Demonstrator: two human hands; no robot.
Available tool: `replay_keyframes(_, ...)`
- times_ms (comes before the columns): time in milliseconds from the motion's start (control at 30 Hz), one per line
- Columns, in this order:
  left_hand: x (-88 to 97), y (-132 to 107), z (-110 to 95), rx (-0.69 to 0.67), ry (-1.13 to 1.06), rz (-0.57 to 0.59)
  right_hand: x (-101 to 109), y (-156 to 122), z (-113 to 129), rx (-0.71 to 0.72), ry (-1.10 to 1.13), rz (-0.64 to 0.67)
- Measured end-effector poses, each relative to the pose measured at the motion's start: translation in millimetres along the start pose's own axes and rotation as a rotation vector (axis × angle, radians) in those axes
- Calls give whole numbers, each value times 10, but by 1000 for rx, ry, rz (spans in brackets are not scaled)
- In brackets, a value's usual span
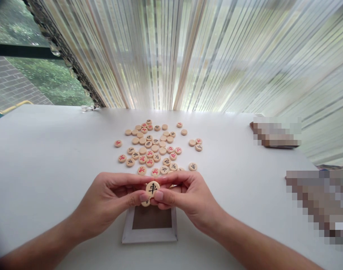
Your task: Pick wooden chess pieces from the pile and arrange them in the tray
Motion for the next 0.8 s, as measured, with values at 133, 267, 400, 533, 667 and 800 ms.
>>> replay_keyframes(133,-11,-4,6,9,-11,-2,-9,-6,-5,16,-13,29)
replay_keyframes(267,9,-19,-7,-25,102,-40,-71,-17,22,22,-65,32)
replay_keyframes(400,12,-44,-97,-138,282,-54,-108,-29,33,19,-91,4)
replay_keyframes(533,-34,-59,-199,-288,409,-37,-107,-33,32,26,-111,-17)
replay_keyframes(667,-89,-103,-278,-461,569,-68,-92,-35,21,15,-126,-28)
replay_keyframes(800,-115,-140,-292,-542,646,-103,-117,-44,20,18,-131,7)
Point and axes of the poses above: each hand's wrist, its own y-axis towards the middle knuckle, its own x-axis out of the back of the hand, z = x × y, the point moved 7 cm from there along y, towards the middle knuckle, and after that the axes turned 15 degrees about y, right-handed, at the moved point
